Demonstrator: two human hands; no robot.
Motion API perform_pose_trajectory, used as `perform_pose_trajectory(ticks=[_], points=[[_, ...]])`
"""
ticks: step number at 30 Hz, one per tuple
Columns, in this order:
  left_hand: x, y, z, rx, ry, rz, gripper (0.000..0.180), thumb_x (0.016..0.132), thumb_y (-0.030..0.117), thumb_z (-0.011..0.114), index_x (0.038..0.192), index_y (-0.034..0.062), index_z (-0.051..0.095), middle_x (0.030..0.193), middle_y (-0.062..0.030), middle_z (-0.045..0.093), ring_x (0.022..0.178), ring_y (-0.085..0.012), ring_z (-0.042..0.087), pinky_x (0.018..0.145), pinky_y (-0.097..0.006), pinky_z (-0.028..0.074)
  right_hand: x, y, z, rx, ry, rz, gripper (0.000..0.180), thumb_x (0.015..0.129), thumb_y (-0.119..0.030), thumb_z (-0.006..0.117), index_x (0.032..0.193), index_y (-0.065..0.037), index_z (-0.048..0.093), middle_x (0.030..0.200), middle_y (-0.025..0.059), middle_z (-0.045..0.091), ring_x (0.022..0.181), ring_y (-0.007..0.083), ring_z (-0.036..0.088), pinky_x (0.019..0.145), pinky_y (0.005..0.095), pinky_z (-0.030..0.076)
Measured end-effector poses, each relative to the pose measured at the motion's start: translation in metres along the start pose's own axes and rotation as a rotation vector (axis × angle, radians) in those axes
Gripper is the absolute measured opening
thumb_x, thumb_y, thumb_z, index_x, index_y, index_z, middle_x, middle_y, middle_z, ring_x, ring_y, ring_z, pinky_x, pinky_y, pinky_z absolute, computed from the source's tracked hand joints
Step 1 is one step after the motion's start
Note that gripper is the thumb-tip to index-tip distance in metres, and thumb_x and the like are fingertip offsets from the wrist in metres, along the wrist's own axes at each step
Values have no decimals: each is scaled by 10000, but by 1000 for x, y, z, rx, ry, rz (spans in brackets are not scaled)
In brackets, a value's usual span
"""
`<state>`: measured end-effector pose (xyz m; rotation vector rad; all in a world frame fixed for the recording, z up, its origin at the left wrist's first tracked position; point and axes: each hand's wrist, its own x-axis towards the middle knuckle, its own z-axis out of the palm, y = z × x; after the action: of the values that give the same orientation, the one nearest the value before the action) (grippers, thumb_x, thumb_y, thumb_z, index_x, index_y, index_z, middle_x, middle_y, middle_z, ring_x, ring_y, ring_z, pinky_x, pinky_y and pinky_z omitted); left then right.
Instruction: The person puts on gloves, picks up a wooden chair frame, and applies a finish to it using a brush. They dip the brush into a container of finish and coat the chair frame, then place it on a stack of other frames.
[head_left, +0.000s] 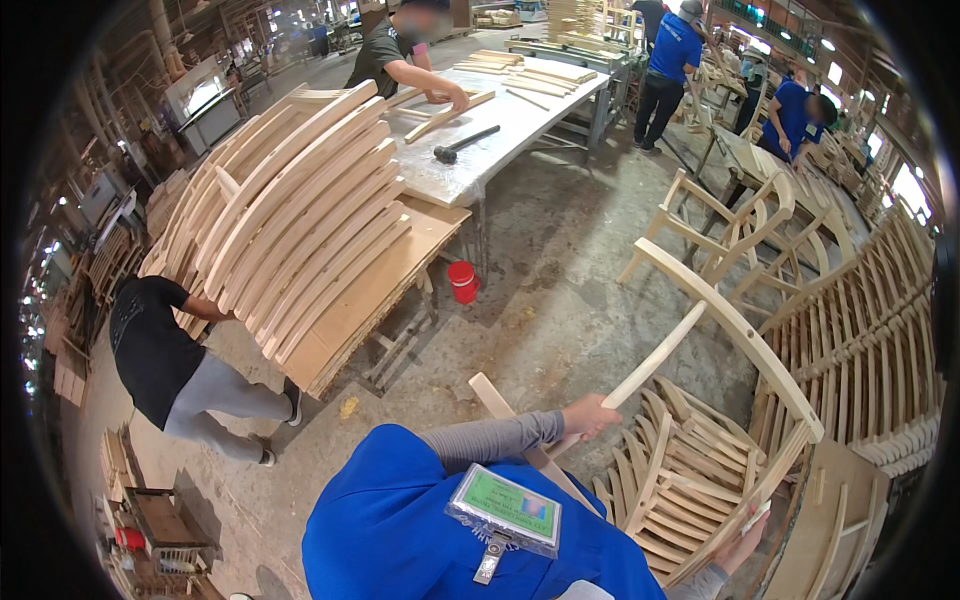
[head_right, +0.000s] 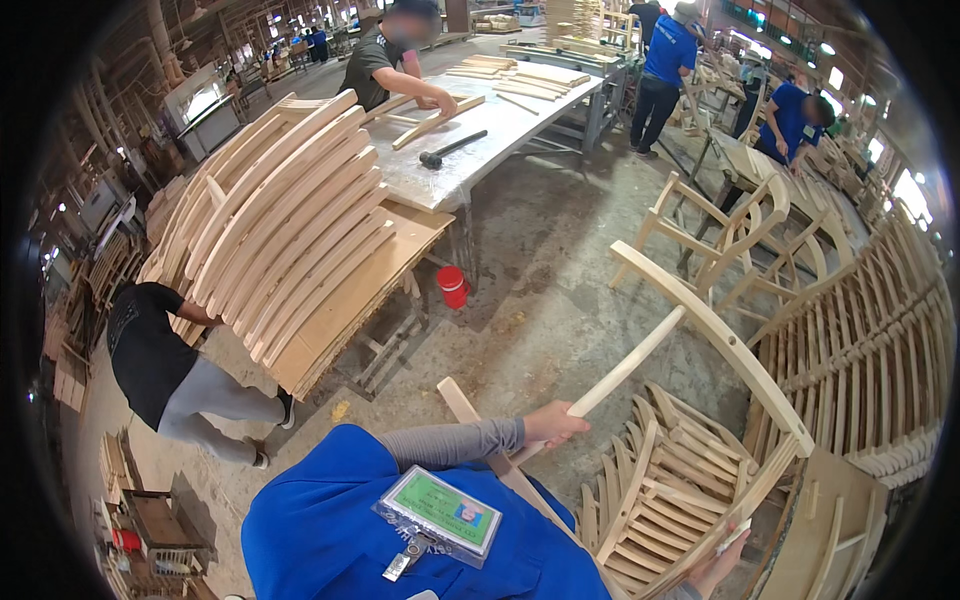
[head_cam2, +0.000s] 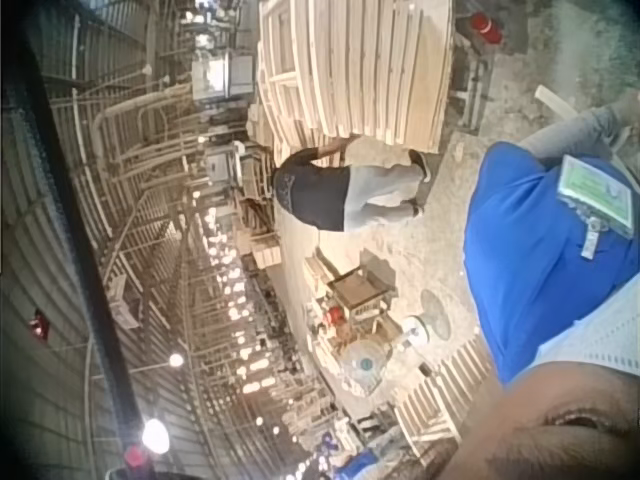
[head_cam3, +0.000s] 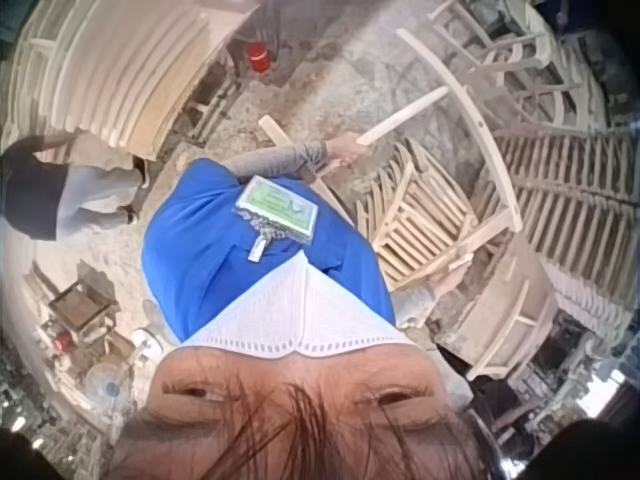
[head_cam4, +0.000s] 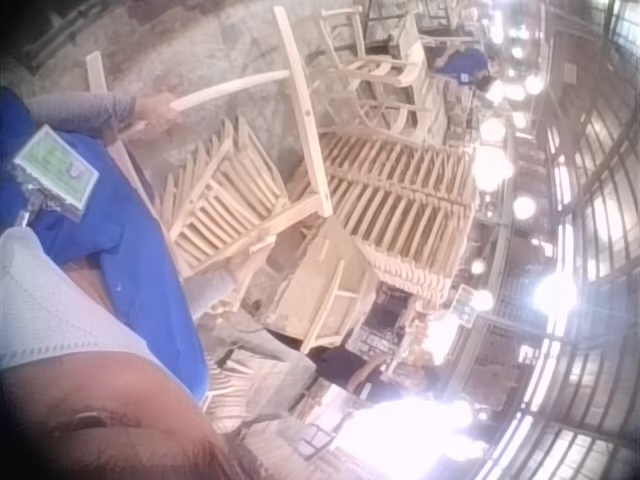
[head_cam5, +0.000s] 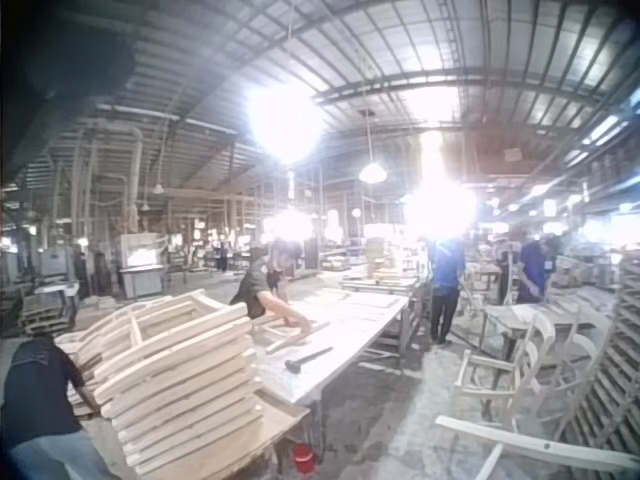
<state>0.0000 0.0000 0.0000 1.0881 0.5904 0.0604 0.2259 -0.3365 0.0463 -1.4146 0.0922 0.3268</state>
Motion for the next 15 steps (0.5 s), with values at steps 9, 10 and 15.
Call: perform_pose_trajectory(ticks=[9,10,15], points=[[-2,3,0,21,15,-5,232,780,220,607,785,35,467,525,-1,418,338,-89,393,294,-258,313,-1,1,1,15,-3,29,460,897,-478,420,1058,-55,506,1148,177,500,1051,267,529,888,380,467],[-2,4,1,23,21,-10,233,780,220,607,783,34,467,527,-2,418,338,-89,394,293,-258,313,-1,0,2,12,2,30,461,897,-478,421,1058,-55,507,1146,176,501,1050,267,529,887,378,468],[-3,4,0,27,29,-2,226,781,214,605,775,35,468,529,-4,408,342,-92,394,292,-262,309,-7,-4,11,9,3,43,469,893,-471,436,1084,-47,494,1150,171,499,1046,266,532,876,376,474]])
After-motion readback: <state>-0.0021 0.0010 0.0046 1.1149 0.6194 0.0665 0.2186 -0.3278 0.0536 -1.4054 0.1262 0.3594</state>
